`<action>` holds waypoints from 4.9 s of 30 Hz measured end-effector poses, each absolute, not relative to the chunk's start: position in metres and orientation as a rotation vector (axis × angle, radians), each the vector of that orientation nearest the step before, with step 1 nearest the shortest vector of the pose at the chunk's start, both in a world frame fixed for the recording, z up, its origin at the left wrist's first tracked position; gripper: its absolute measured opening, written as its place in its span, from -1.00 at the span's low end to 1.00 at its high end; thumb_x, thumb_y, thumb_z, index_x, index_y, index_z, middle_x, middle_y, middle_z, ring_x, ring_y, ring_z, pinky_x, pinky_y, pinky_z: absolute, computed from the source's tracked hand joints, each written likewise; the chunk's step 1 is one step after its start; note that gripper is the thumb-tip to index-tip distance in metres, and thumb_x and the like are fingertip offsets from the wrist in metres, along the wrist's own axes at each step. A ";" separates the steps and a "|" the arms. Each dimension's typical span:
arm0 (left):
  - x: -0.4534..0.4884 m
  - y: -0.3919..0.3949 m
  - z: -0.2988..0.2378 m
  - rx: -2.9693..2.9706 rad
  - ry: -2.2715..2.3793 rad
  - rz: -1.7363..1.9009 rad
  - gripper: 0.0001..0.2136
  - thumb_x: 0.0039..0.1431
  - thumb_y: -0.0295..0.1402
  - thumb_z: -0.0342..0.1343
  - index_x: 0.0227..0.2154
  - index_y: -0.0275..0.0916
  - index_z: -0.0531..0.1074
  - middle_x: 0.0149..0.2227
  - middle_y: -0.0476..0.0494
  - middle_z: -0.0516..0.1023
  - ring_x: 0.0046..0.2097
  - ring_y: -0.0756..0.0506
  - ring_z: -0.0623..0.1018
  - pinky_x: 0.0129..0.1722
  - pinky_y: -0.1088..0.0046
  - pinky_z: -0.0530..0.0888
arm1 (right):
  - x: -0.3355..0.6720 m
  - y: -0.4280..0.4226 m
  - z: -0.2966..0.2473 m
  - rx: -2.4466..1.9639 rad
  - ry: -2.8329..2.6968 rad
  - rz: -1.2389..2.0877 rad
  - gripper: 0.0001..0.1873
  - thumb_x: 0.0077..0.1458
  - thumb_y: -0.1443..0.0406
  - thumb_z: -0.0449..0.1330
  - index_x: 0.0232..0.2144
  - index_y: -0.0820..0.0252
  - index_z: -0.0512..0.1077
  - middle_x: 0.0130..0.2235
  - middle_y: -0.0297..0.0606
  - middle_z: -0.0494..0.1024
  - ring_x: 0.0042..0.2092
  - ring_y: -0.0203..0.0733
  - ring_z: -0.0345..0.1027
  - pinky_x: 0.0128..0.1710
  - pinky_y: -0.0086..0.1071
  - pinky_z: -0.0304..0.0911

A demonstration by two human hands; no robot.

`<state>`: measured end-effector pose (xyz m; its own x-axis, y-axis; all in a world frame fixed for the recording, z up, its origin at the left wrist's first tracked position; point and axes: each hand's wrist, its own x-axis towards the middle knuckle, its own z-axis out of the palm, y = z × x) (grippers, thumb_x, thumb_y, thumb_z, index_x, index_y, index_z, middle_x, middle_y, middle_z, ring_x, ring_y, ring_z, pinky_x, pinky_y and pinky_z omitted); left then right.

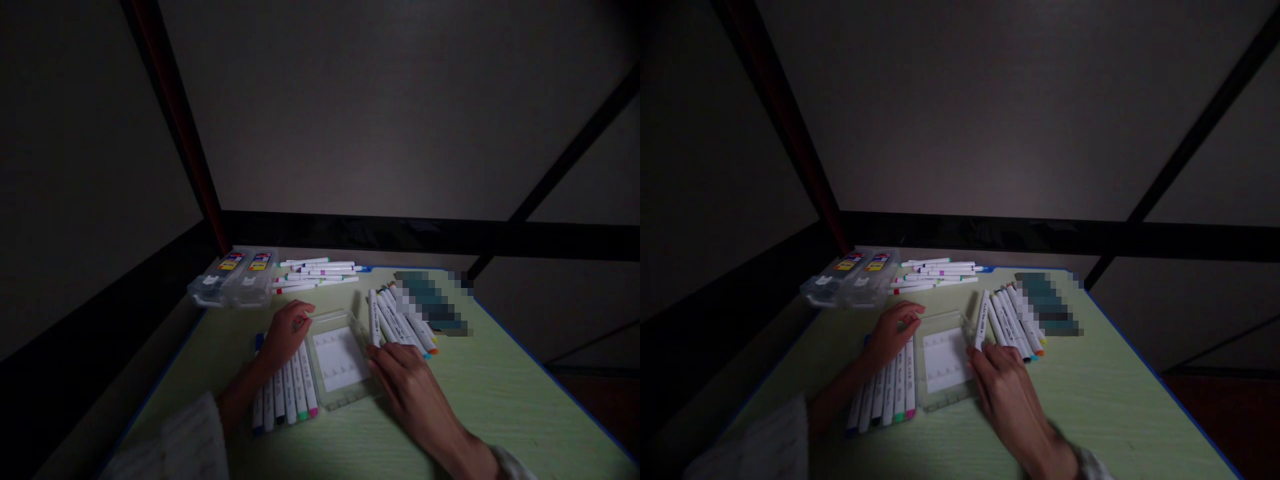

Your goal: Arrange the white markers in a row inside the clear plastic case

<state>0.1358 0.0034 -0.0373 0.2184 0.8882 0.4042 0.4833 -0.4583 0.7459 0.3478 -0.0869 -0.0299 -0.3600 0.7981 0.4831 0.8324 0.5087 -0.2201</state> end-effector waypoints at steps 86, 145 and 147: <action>0.133 0.006 -0.045 2.165 1.200 0.961 -0.89 0.00 -0.52 -0.03 -0.45 -0.32 0.40 -0.39 -0.11 0.46 -0.39 0.01 0.43 -0.37 0.50 0.38 | 0.331 -0.107 -0.023 -0.964 -2.712 0.052 -0.76 0.11 0.43 -0.06 -0.22 0.23 0.35 -0.38 -0.26 0.44 -0.33 -0.20 0.27 -0.27 -0.28 0.17; 0.170 0.095 -0.060 2.765 1.768 0.280 -0.41 0.12 -0.13 -0.12 0.15 -0.36 -0.03 0.21 -0.30 0.00 0.21 -0.26 0.03 0.13 0.13 0.04 | 0.334 -0.114 -0.027 -0.953 -2.760 0.138 -0.71 0.16 0.40 -0.10 -0.11 0.22 0.32 -0.30 -0.25 0.46 -0.27 -0.20 0.27 -0.18 -0.27 0.12; 0.170 0.092 -0.057 2.762 1.758 0.257 -0.40 0.12 -0.12 -0.12 0.15 -0.36 -0.04 0.21 -0.31 -0.01 0.21 -0.26 0.02 0.13 0.12 0.04 | 0.334 -0.114 -0.027 -0.957 -2.759 0.135 -0.71 0.16 0.40 -0.09 -0.12 0.22 0.33 -0.30 -0.25 0.46 -0.27 -0.20 0.27 -0.20 -0.28 0.12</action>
